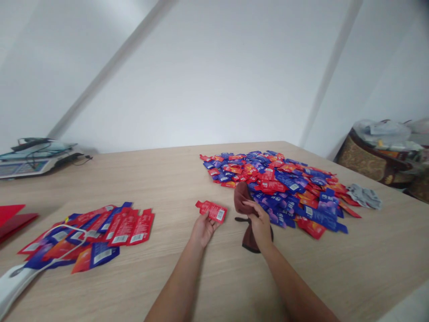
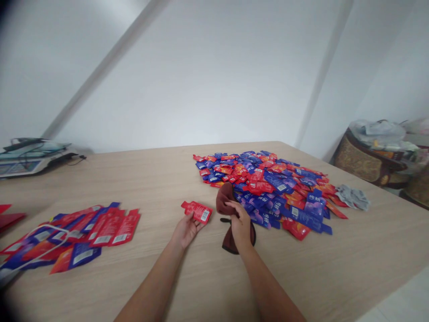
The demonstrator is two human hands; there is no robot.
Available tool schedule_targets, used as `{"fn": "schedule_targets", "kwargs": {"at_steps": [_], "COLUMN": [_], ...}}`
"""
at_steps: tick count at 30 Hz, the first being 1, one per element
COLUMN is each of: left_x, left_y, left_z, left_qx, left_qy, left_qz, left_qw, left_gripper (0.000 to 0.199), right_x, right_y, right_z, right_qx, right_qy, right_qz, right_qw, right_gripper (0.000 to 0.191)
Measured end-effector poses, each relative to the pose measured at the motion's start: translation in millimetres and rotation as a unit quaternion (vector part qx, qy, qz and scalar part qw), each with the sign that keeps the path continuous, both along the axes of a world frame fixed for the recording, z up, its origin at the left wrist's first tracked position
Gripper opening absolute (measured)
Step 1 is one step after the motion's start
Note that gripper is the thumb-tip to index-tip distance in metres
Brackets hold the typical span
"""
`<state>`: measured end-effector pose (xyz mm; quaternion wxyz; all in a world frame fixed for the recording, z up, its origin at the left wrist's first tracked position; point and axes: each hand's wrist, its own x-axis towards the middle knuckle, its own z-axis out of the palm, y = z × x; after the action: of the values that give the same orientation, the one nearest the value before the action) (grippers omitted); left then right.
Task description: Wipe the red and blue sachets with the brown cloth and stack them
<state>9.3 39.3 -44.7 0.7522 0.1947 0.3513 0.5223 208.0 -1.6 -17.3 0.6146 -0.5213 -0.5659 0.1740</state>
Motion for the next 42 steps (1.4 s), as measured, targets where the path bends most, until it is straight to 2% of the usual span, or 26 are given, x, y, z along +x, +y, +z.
{"fn": "schedule_targets", "kwargs": {"at_steps": [1,3,5,7,10,14,16,19,21,23,25,29,33,37,42], "left_x": [3,8,12,13,13,9,7,6,8,9,9,8,10,10,7], "left_y": [-1,-3,-5,-6,-6,-8,-9,-8,-5,-2,0,-2,-5,-4,-4], "left_z": [-0.2,-0.4,-1.3,-2.8,-3.7,-0.6,0.8,-0.8,-4.0,-7.6,-10.1,-10.4,-7.2,-4.3,-2.5], "left_qx": [0.008,0.054,0.119,0.166,0.174,0.127,0.109,0.109,0.123,0.134,0.136,0.117,0.111,0.109,0.095], "left_qy": [0.013,0.043,0.082,0.137,0.2,0.211,0.21,0.221,0.246,0.267,0.277,0.288,0.305,0.324,0.35], "left_qz": [0.007,0.013,0.015,0.005,-0.038,-0.137,-0.164,-0.157,-0.145,-0.128,-0.118,-0.12,-0.087,-0.051,-0.024], "left_qw": [1.0,0.998,0.989,0.977,0.964,0.959,0.958,0.956,0.95,0.946,0.944,0.943,0.942,0.939,0.932], "left_gripper": [0.024,0.029,0.03,0.024,0.017,0.021,0.023,0.023,0.019,0.018,0.018,0.01,0.01,0.008,0.015], "right_x": [-7,-26,-45,-54,-50,-26,-16,-14,-21,-32,-40,-38,-30,-36,-50], "right_y": [-5,-14,-19,-15,1,21,24,16,5,-5,-9,2,9,-2,-17], "right_z": [2.6,3.7,-0.2,-6.8,-14.8,-17.5,-17.9,-18.7,-18.2,-16.3,-13.6,-11.3,-15.9,-16.0,-8.2], "right_qx": [0.021,0.021,-0.025,-0.08,-0.123,-0.159,-0.164,-0.144,-0.12,-0.107,-0.123,-0.162,-0.161,-0.115,-0.071], "right_qy": [-0.012,-0.089,-0.188,-0.259,-0.314,-0.366,-0.356,-0.308,-0.309,-0.342,-0.378,-0.408,-0.366,-0.321,-0.258], "right_qz": [0.011,0.075,0.158,0.204,0.176,0.1,0.052,0.017,0.061,0.125,0.14,0.076,0.032,0.129,0.25], "right_qw": [1.0,0.993,0.969,0.941,0.925,0.911,0.918,0.94,0.941,0.925,0.907,0.895,0.916,0.931,0.931], "right_gripper": [0.049,0.051,0.057,0.062,0.062,0.053,0.051,0.056,0.06,0.061,0.059,0.051,0.054,0.061,0.056]}}
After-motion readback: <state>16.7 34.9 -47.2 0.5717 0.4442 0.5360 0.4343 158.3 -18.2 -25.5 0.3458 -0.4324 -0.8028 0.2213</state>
